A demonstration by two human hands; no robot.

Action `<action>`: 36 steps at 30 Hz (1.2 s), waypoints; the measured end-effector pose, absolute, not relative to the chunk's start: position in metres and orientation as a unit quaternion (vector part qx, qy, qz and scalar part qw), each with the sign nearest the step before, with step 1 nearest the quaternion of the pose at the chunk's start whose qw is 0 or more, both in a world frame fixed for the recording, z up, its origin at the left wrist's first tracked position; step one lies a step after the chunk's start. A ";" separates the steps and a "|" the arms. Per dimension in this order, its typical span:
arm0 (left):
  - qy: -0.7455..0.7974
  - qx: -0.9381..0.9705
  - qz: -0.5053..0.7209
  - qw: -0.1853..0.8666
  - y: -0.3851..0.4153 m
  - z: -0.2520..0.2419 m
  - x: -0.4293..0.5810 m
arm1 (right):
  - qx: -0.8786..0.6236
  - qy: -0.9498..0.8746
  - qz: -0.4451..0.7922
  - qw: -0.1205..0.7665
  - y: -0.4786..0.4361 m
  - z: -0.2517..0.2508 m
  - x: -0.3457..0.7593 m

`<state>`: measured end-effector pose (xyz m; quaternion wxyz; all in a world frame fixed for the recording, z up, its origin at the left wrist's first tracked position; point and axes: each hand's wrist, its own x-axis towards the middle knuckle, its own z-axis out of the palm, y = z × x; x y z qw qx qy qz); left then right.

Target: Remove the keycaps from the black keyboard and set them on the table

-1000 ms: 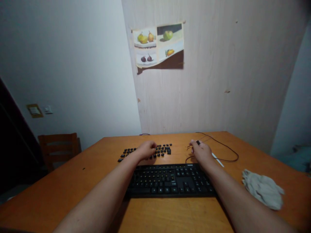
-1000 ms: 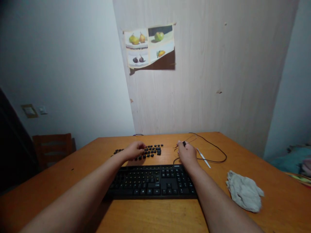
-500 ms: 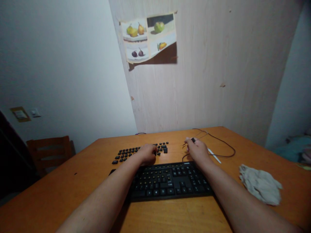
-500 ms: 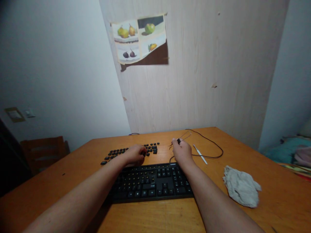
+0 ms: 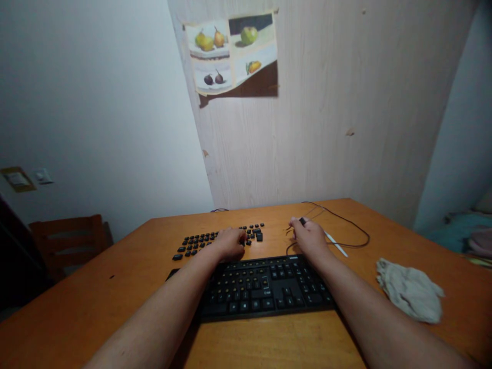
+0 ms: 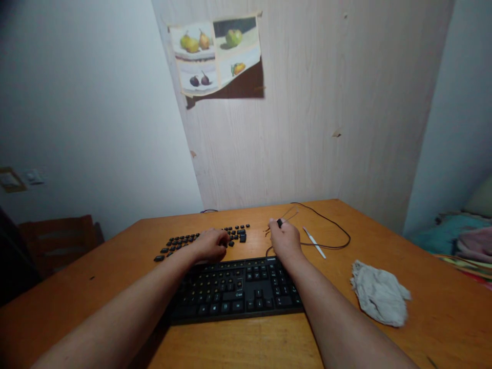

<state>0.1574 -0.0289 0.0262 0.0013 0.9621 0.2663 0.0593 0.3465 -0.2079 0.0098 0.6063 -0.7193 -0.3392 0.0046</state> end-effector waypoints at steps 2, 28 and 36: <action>0.255 0.965 0.062 0.003 -0.030 0.027 0.159 | -0.720 -0.339 0.004 0.605 -0.208 0.010 0.345; 0.295 0.942 0.151 0.048 -0.015 0.037 0.161 | -0.718 -0.352 -0.018 0.600 -0.210 0.015 0.340; 0.321 0.921 0.191 0.108 -0.007 0.042 0.137 | -0.713 -0.370 -0.004 0.595 -0.209 0.012 0.337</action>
